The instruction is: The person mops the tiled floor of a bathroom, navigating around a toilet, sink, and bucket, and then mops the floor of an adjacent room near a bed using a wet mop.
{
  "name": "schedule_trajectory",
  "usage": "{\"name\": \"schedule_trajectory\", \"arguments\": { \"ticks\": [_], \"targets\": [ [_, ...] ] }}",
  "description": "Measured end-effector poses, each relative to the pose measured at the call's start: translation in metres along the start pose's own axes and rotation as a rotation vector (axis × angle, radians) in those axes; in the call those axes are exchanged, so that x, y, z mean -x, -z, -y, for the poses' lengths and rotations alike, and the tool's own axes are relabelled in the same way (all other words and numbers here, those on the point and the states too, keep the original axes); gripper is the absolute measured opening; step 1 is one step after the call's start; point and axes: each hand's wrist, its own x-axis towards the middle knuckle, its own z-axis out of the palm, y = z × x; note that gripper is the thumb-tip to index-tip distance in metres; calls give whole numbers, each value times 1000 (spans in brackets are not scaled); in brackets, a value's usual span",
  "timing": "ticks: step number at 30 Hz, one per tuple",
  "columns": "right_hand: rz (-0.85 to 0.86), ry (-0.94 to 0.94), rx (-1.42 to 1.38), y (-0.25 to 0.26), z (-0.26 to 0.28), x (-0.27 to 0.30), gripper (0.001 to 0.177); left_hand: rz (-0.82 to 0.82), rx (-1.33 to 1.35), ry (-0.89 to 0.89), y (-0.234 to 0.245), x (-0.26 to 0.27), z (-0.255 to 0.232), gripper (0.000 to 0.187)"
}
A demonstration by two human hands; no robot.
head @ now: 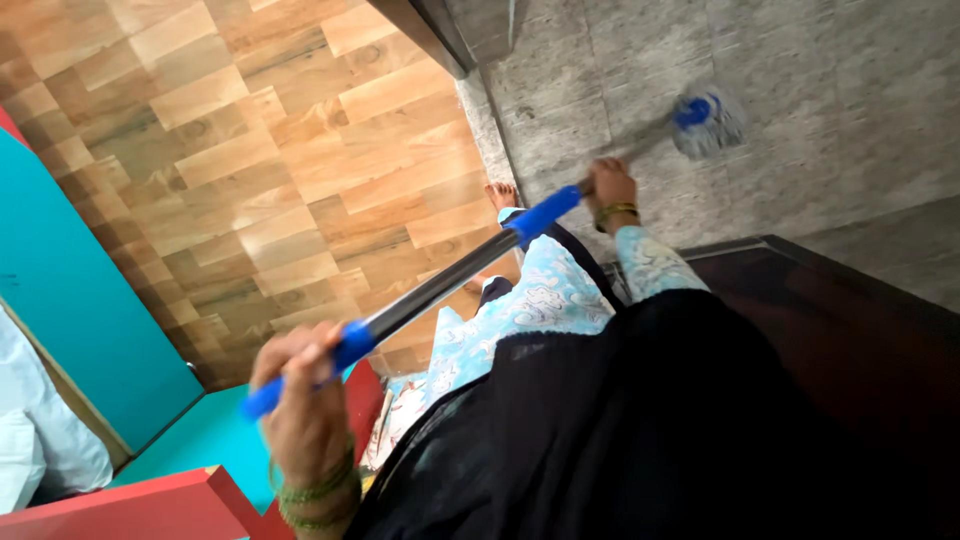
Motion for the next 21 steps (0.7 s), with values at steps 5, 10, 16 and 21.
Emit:
{"name": "schedule_trajectory", "arguments": {
  "ticks": [5, 10, 16, 21],
  "targets": [
    [35, 223, -105, -26, 69, -37, 24, 184, 169, -278, 83, 62, -6, 22],
    [18, 430, -151, -41, 144, -92, 29, 189, -123, -358, 210, 101, 14, 23],
    [141, 410, -145, -39, 189, -93, 21, 159, -413, -589, 302, 92, 8, 31],
    [76, 436, -224, -31, 146, -38, 24, 465, 59, -597, 237, 23, -25, 23]
  ]
}}
